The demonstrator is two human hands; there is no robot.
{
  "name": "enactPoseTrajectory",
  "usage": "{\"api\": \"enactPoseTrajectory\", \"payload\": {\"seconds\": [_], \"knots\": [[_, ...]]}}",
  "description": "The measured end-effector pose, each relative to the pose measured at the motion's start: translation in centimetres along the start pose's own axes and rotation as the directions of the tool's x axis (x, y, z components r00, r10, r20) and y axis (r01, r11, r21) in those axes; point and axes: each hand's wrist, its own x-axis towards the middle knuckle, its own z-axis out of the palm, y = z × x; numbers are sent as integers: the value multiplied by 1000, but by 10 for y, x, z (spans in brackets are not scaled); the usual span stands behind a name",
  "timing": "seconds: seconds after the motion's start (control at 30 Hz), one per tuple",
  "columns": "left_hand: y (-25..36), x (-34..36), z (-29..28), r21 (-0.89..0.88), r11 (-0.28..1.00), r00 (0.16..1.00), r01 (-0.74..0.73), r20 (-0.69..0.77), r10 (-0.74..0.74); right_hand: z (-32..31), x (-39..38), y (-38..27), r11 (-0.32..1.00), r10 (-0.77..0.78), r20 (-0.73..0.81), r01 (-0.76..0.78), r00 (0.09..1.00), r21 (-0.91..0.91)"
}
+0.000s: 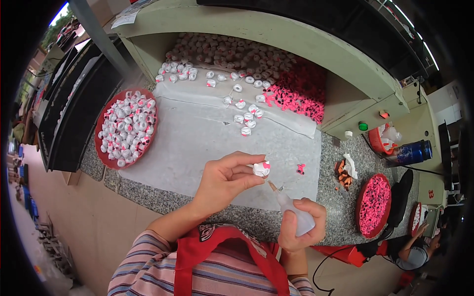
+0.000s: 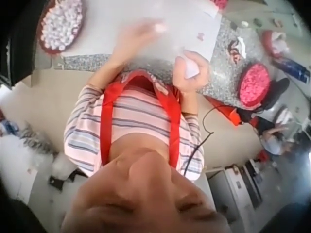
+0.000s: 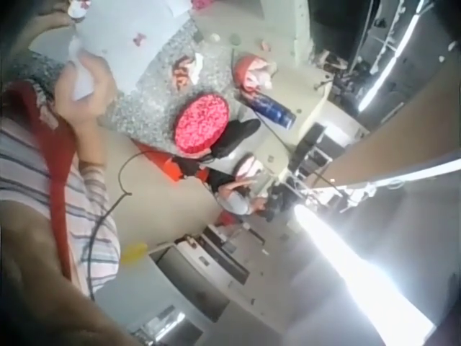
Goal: Apply white glaze or adhesive to the back of small decorative ceramic pieces at a studio workbench.
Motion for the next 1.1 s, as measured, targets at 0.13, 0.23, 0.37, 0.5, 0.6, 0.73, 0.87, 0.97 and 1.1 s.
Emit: {"api": "enactPoseTrajectory", "payload": {"seconds": [0.13,0.23,0.37,0.5,0.6,0.73,0.87,0.97,1.1], "knots": [[3,-1,0,-37,997,998,64,10,-63,0,0,0,1000,7,5,-7,1000,7],[3,-1,-1,-21,999,999,48,22,-47,0,1,0,1000,16,9,-16,1000,4],[2,-1,-1,-30,997,997,71,29,-70,-1,1,2,1000,-21,2,21,1000,-14],[-1,-1,-3,-3,1000,999,-7,37,8,0,1,2,1000,3,19,-3,1000,3],[0,-1,-2,50,998,999,-37,19,37,0,3,1,1000,-5,34,5,999,3],[1,-2,-3,136,989,998,-55,27,52,0,6,-1,999,-44,73,45,996,-20],[-2,-2,-5,175,982,998,-67,24,64,-4,7,-5,998,-36,122,42,992,-45],[1,-2,-3,136,989,999,-51,5,51,-5,4,-11,993,91,105,-83,990,-79],[2,-2,1,88,996,1000,-21,-4,21,-6,6,-12,984,164,55,-160,985,-76]]}}
